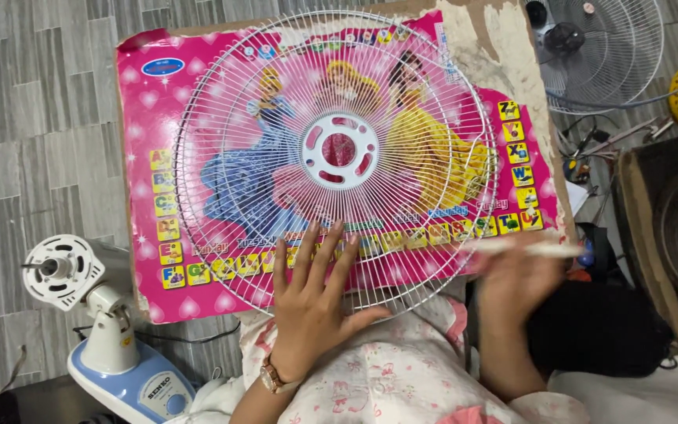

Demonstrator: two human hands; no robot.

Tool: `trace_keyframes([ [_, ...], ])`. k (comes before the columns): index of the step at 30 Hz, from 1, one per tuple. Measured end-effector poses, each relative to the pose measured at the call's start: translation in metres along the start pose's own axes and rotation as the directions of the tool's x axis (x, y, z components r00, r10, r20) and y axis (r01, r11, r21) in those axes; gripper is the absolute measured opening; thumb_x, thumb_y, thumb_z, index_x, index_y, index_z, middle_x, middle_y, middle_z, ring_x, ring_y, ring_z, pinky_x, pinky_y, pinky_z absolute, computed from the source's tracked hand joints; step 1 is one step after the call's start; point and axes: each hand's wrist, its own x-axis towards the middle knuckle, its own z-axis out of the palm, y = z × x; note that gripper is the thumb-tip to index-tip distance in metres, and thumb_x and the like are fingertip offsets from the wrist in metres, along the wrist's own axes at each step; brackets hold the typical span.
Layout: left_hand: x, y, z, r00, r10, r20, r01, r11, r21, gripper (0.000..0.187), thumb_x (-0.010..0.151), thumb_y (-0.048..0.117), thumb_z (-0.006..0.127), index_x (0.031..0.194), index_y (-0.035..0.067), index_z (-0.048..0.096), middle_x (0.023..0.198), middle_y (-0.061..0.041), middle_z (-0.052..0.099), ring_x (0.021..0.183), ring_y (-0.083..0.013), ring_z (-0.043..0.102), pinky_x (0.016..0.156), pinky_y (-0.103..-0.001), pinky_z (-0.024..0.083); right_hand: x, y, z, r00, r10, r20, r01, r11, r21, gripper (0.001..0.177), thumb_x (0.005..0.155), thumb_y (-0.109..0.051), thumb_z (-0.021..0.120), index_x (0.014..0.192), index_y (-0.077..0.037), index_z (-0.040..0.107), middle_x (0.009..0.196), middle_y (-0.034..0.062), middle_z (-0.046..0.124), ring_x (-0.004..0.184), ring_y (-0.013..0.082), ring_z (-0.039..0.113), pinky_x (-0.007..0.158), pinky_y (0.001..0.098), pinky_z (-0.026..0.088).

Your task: Cleaning a fan grill using a small brush

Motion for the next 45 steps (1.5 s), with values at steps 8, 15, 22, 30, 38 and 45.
trace_keyframes([
  [8,-0.003,-0.001,0.005,0.999,-0.006,0.033,0.005,1.0,0.026,0.1,0.078,0.087,0.053,0.149,0.016,0.051,0.156,-0.01,0.048,0.148,-0.033,0.039,0.124,-0.059,0.014,-0.011,0.007,-0.007,0.995,0.035,0.098,-0.033,0.999,-0.024,0.009,0.105,-0.013,0.059,0.11,-0.007,0.056,0.084,0.0037,0.059,0.055,0.012,0.059,0.046,0.0225,0.05],
  [15,-0.001,-0.001,0.001,0.999,-0.002,0.035,0.002,1.0,0.008,0.102,0.076,0.087,0.054,0.148,0.015,0.052,0.156,-0.011,0.048,0.148,-0.0335,0.039,0.124,-0.058,0.013,0.02,-0.002,-0.007,0.996,0.061,-0.059,-0.058,0.997,0.044,0.016,0.109,-0.025,0.059,0.109,-0.011,0.052,0.079,0.002,0.056,0.051,0.0098,0.052,0.045,0.0213,0.045],
  [22,0.001,-0.001,-0.003,0.999,-0.016,0.031,0.017,1.0,-0.01,0.09,0.084,0.079,0.053,0.147,0.016,0.053,0.156,-0.009,0.048,0.148,-0.0323,0.038,0.124,-0.059,0.014,0.003,0.004,-0.021,0.963,0.06,0.264,-0.04,0.996,-0.08,0.016,0.107,-0.026,0.059,0.107,-0.009,0.057,0.077,0.003,0.064,0.055,0.0101,0.06,0.052,0.0203,0.05],
  [30,-0.002,-0.004,0.003,0.998,-0.011,0.055,0.013,1.0,-0.028,0.074,0.092,0.06,0.049,0.154,0.019,0.044,0.162,-0.006,0.041,0.153,-0.0283,0.029,0.126,-0.06,0.008,0.029,0.013,-0.039,0.991,0.054,0.119,-0.063,0.995,0.074,0.01,0.11,-0.018,0.056,0.114,-0.01,0.051,0.091,0.003,0.058,0.051,0.0118,0.053,0.042,0.0222,0.047],
  [38,-0.004,-0.004,0.006,0.999,-0.015,0.052,0.015,1.0,-0.001,0.075,0.09,0.059,0.048,0.154,0.02,0.044,0.162,-0.006,0.04,0.153,-0.028,0.029,0.126,-0.06,0.009,0.033,0.023,-0.055,0.977,0.11,0.18,-0.122,0.991,0.056,0.017,0.11,-0.023,0.059,0.107,-0.007,0.053,0.081,0.0048,0.06,0.051,0.0128,0.056,0.045,0.0243,0.052],
  [45,-0.003,-0.002,0.007,0.999,-0.023,0.037,0.022,1.0,0.014,0.076,0.087,0.057,0.051,0.153,0.02,0.045,0.161,-0.006,0.042,0.152,-0.0284,0.031,0.125,-0.06,0.011,0.009,0.012,-0.034,0.948,0.105,0.299,-0.138,0.986,0.092,0.021,0.108,-0.028,0.06,0.105,-0.008,0.055,0.078,0.0059,0.064,0.051,0.0103,0.056,0.045,0.0207,0.052],
])
